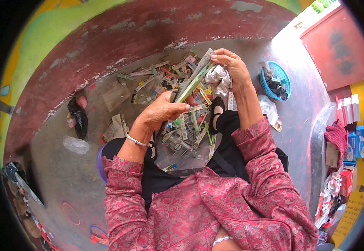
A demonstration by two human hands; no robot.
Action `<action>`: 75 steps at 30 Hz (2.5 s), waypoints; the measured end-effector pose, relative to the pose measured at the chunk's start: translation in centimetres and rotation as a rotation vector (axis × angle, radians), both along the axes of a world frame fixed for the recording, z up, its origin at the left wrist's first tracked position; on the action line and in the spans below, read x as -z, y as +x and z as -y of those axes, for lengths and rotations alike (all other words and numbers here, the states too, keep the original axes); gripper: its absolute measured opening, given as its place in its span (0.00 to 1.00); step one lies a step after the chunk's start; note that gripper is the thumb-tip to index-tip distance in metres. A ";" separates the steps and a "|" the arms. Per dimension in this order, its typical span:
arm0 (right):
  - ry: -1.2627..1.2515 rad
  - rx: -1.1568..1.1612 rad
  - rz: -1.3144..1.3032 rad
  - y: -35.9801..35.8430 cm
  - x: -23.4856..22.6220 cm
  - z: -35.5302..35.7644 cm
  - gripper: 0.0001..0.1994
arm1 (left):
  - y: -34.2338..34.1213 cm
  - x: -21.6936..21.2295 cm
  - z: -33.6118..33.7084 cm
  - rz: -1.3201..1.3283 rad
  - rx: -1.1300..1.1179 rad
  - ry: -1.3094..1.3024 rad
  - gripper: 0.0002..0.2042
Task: The person sorts small packaged items by picking them up from a pile on the floor and placing them into different containers.
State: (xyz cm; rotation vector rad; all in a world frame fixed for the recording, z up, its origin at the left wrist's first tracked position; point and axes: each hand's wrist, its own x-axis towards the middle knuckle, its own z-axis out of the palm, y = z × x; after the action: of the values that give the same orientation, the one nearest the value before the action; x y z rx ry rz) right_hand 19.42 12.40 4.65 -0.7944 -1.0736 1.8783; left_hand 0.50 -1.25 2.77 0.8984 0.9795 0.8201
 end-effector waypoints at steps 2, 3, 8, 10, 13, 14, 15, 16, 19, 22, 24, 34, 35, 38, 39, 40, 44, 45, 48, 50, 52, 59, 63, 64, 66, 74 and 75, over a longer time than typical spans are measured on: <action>0.020 0.039 -0.055 0.2 0.5 -0.4 0.03 | -0.1 0.4 -0.1 -0.066 0.005 0.042 0.14; 0.043 0.062 -0.109 0.5 0.7 -0.8 0.04 | -0.2 0.5 0.0 -0.100 0.008 0.062 0.14; 0.097 0.274 -0.233 2.0 0.2 -2.2 0.04 | -1.2 -0.1 0.5 -0.073 -0.049 0.028 0.09; 0.151 0.395 -0.233 2.4 -0.3 -2.1 0.03 | -1.4 0.3 0.2 0.020 -0.098 -0.077 0.10; 0.212 0.489 -0.266 2.3 0.0 -1.8 0.03 | -0.8 0.9 -0.2 0.240 -0.147 -0.069 0.14; 0.224 0.506 -0.282 1.9 -0.1 -1.4 0.02 | -0.6 1.2 -0.2 0.296 -0.181 -0.072 0.14; 0.269 0.510 -0.247 1.5 -0.1 -0.9 0.02 | -0.7 1.7 -0.5 0.408 -0.139 -0.073 0.15; 0.315 0.492 -0.206 1.0 -0.2 -0.2 0.02 | -0.5 1.9 -0.9 0.439 -0.163 -0.108 0.16; 0.510 0.390 -0.100 -1.1 -0.3 2.6 0.02 | 0.0 2.1 -1.7 0.554 -0.192 -0.237 0.19; 0.636 0.131 0.255 -2.6 0.3 5.0 0.03 | 0.3 1.8 -1.7 0.710 -0.293 -0.235 0.18; 1.131 0.068 0.448 -3.0 -0.1 5.7 0.04 | -0.8 3.1 -1.8 0.770 -0.324 -0.175 0.20; 1.537 -0.164 0.660 -3.7 0.4 8.1 0.06 | -0.5 2.2 -1.7 0.706 -0.372 0.051 0.20; 1.519 -0.205 0.662 -3.5 0.3 8.2 0.06 | -0.6 2.3 -1.6 0.675 -0.336 0.062 0.19; 1.273 -0.467 0.553 -2.6 0.2 7.0 0.07 | -0.7 2.2 -1.2 0.556 -0.384 0.000 0.15; 1.079 -0.468 0.482 -2.2 -1.0 6.5 0.09 | -1.0 2.4 -1.0 0.543 -0.417 -0.028 0.14; 1.034 -0.344 0.465 -1.6 -1.7 5.8 0.06 | -1.2 2.6 -0.8 0.531 -0.450 -0.056 0.14; 0.693 0.414 0.123 -1.4 -2.7 5.3 0.03 | -0.5 1.6 -1.1 0.503 -0.295 -0.079 0.15; 0.904 0.427 0.190 -1.9 -2.5 5.6 0.04 | 0.0 1.4 -1.2 0.469 -0.262 -0.087 0.17; 1.398 0.260 0.392 -4.8 -1.4 7.2 0.08 | 1.3 0.7 -0.6 0.229 -0.288 -0.091 0.10; 1.476 0.145 0.584 -5.3 0.3 6.6 0.08 | 1.8 0.3 0.0 0.211 -0.204 -0.026 0.09; 1.340 0.206 0.517 -5.1 0.4 5.1 0.07 | 0.9 0.7 0.2 0.135 -0.071 -0.024 0.10; 1.151 0.756 0.956 -1.0 0.8 -2.2 0.05 | 0.4 0.1 1.1 0.438 0.006 0.009 0.22; 0.832 0.768 0.586 -0.4 -0.6 -1.2 0.02 | -0.2 1.7 0.0 0.454 -0.143 -0.022 0.17; 0.776 0.735 0.502 -0.7 -1.0 0.4 0.02 | -0.2 1.9 0.0 0.453 -0.185 -0.051 0.15; 0.965 0.512 0.437 -2.2 -1.1 4.3 0.04 | 0.5 1.9 -0.1 0.371 -0.226 -0.082 0.14; 1.045 0.671 0.971 -2.5 0.1 -0.6 0.08 | 0.3 0.4 1.0 0.214 -0.089 -0.060 0.15; 0.869 0.657 0.875 -1.1 0.3 -2.3 0.12 | 0.2 0.5 0.5 0.252 -0.097 -0.059 0.15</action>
State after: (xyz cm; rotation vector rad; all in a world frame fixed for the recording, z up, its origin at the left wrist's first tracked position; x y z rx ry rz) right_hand 18.36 14.71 4.39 -1.2316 -1.6812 0.3646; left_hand 0.66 -1.79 2.23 0.6812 0.8262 0.9570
